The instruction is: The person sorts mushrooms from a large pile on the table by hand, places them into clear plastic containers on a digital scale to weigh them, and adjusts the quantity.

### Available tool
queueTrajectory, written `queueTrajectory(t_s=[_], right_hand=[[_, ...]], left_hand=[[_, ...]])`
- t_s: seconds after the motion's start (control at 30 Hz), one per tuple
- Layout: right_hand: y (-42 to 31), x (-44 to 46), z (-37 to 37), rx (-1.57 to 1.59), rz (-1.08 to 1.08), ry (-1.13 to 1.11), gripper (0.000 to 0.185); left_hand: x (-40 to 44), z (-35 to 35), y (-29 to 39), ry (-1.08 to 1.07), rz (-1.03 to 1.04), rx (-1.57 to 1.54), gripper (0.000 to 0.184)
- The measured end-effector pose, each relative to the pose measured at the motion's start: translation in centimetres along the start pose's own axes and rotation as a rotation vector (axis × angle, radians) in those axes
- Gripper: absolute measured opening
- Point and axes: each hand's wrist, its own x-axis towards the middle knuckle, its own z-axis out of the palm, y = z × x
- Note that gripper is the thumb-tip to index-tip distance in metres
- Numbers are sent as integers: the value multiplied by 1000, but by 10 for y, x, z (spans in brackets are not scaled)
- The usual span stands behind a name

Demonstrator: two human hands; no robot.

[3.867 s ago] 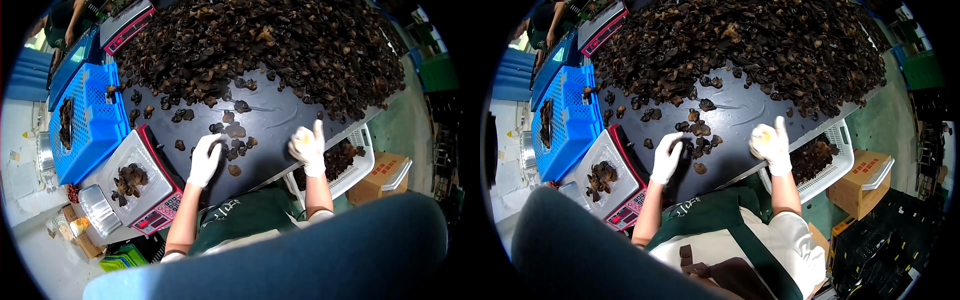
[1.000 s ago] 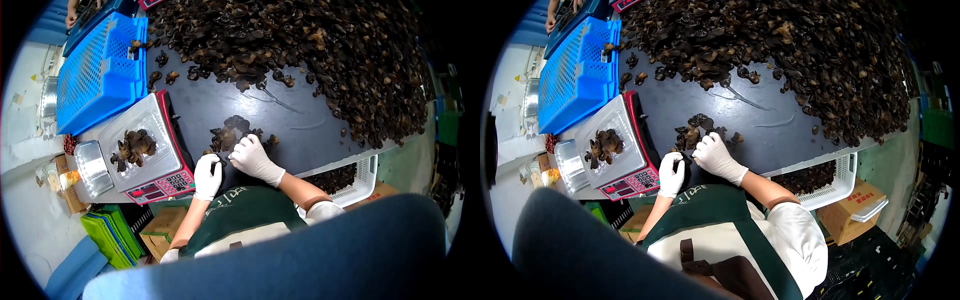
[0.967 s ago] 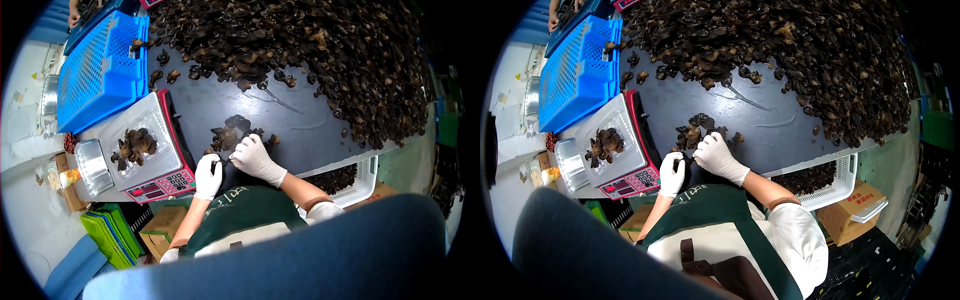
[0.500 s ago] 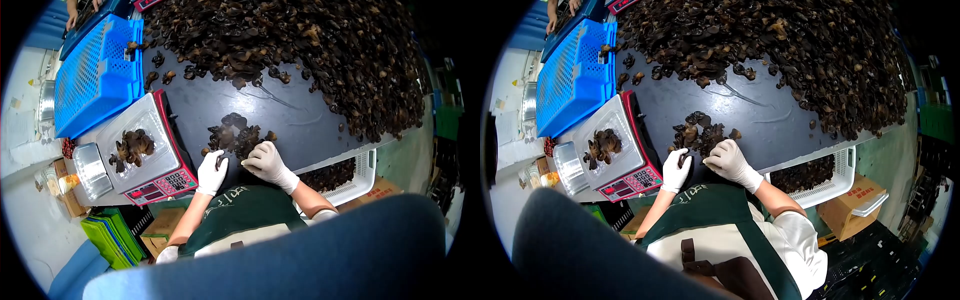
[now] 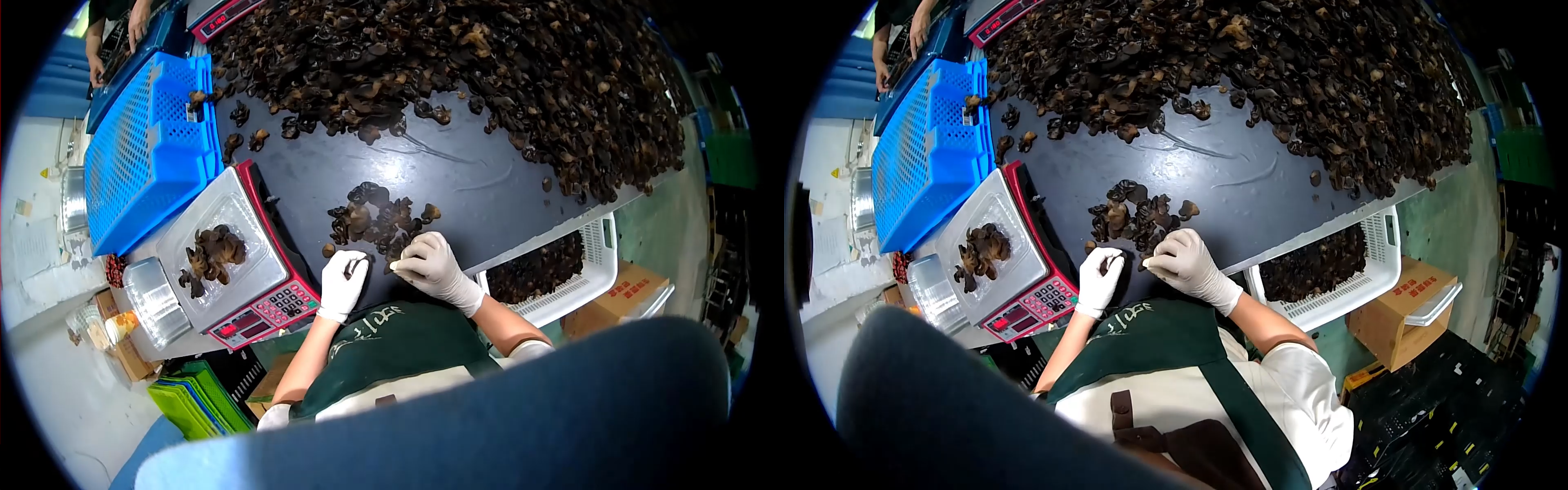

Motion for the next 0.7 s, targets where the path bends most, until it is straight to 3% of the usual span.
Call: queueTrajectory(t_s=[0.03, 0.1, 0.23, 0.33, 0.4, 0.47, 0.53, 0.63, 0.7], right_hand=[[-4, 0, 0, -1, 2, 4, 15], [-14, -2, 2, 336, 246, 29, 13], [-26, -21, 22, 1218, 746, -64, 7], [-24, -28, 32, 1657, 1149, -75, 5], [-24, -33, 35, 1645, 1225, 0, 8], [-13, -45, 42, 1293, 1128, -185, 9], [-26, -37, 32, 994, 966, -193, 13], [-32, -34, 28, 1101, 993, -222, 15], [-28, -33, 18, 1099, 1030, -205, 17]], left_hand=[[-4, -3, 2, -45, -54, -71, 11], [-9, -8, 15, -118, -102, -143, 12], [-14, -10, 41, -220, 38, 1, 15], [-17, -8, 45, -296, 99, 60, 18], [-18, -10, 43, -324, 74, 20, 23], [-20, -12, 41, -397, -192, -224, 29], [-21, -10, 48, -392, -169, -308, 34], [-21, -1, 32, -391, 1, -324, 26], [-19, -6, 33, -469, -274, -389, 17]])
